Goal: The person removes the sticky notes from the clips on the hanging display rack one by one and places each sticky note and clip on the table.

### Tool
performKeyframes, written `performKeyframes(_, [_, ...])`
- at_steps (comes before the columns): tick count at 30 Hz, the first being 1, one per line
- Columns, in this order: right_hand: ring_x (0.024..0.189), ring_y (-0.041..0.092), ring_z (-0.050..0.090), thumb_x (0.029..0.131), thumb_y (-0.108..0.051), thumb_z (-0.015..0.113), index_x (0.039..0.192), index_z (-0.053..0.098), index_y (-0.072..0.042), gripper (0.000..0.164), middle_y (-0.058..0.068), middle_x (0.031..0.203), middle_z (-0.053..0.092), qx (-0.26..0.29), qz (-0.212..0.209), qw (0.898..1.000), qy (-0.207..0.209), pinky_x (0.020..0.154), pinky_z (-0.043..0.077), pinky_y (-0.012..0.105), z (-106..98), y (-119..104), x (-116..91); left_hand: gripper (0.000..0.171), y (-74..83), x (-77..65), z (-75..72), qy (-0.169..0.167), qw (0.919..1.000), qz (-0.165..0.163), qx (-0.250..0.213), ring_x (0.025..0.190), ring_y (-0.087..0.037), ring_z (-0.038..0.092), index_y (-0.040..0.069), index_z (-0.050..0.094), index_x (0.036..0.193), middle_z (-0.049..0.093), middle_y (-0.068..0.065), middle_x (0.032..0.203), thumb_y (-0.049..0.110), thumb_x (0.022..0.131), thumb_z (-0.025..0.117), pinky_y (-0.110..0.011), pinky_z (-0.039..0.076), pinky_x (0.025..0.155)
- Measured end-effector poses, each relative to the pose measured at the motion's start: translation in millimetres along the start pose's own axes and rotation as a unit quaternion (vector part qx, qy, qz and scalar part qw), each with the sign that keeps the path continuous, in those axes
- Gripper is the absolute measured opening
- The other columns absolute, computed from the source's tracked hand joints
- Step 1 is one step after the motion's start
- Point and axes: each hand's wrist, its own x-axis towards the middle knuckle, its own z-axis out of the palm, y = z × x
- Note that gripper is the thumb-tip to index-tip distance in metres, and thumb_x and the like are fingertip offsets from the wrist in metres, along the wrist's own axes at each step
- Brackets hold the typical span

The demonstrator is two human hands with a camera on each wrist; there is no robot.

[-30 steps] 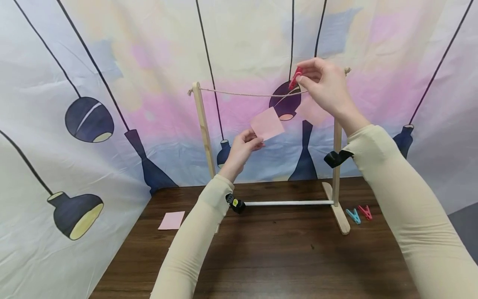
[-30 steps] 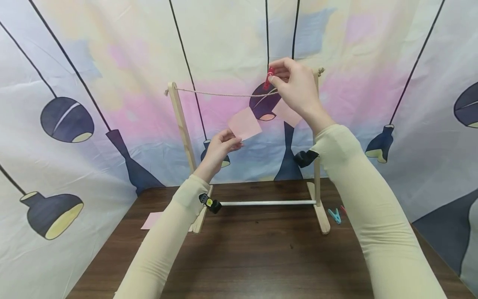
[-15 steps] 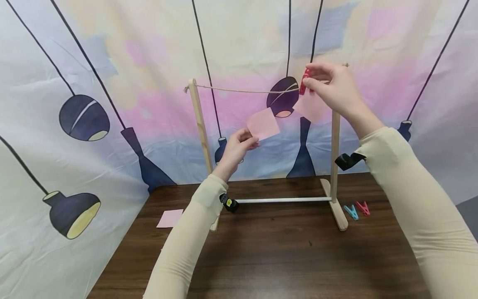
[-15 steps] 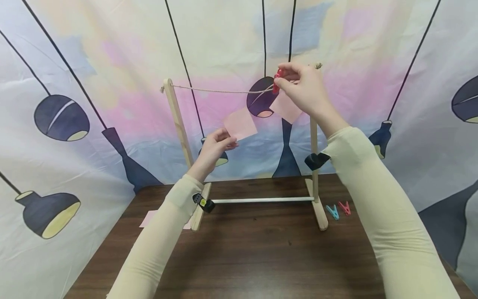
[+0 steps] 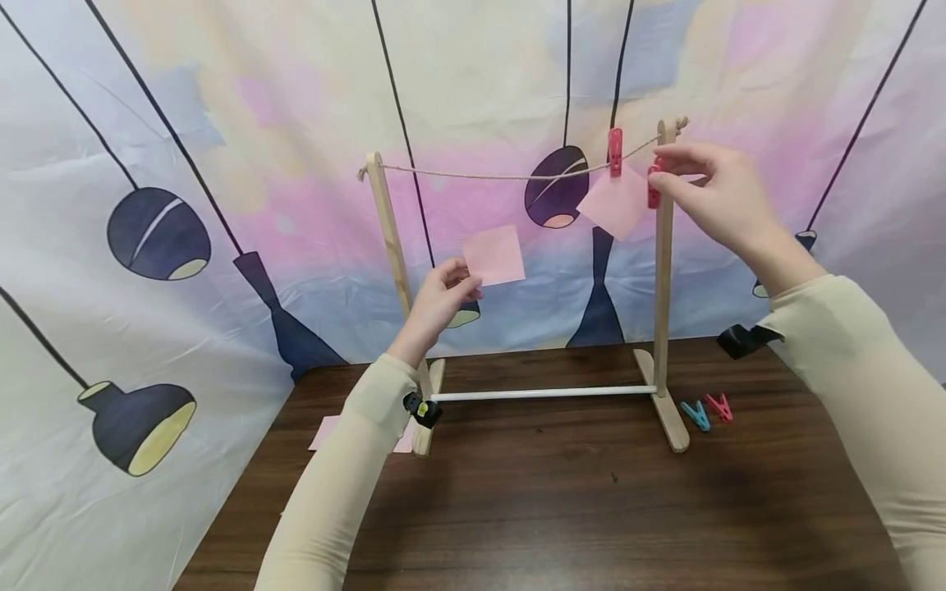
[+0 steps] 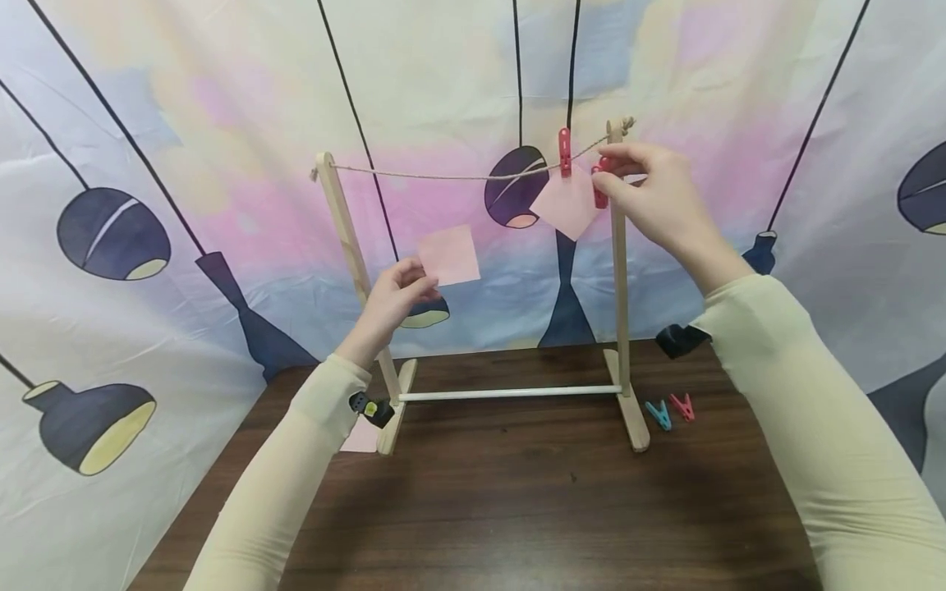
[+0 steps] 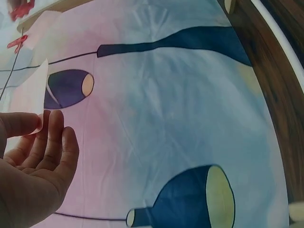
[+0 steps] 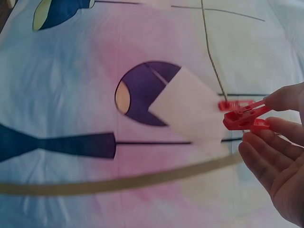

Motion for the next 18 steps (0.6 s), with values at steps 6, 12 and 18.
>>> performKeyframes(6, [0.096,0.003,0.061,0.099,-0.040,0.063,0.143,0.059,-0.017,0.049,0.010,0.130,0.065,-0.040,0.017,0.999,0.002,0.079,0.046,0.016,-16.6,15.5,-15.5,0.028,2.9,-11.0,-20.4,0.012,0.9998,0.011,0.007,0.093,-0.036,0.065,-0.002,0.060,0.126,0.067,-0.018,0.111,0.011,0.102,0.061,-0.046,0.054,0.094])
performKeyframes(12, [0.098,0.005,0.063,0.100,-0.041,0.060,0.147,0.055,-0.020,0.051,0.017,0.138,0.060,-0.082,0.031,0.996,0.001,0.073,0.043,0.012,-30.8,34.4,-31.0,0.030,4.4,-25.9,-45.9,0.023,0.9989,0.016,0.036,0.086,-0.021,0.069,-0.006,0.059,0.126,0.065,-0.022,0.112,0.013,0.102,0.061,-0.035,0.057,0.088])
performKeyframes(18, [0.081,-0.017,0.046,0.100,-0.040,0.061,0.146,0.055,-0.016,0.052,0.022,0.138,0.058,-0.091,0.039,0.995,0.010,0.066,0.038,0.004,-44.9,57.0,-43.5,0.029,1.0,-44.3,-73.9,0.036,0.9971,0.013,0.066,0.089,-0.022,0.068,-0.006,0.060,0.121,0.066,-0.017,0.106,0.016,0.102,0.062,-0.033,0.057,0.088])
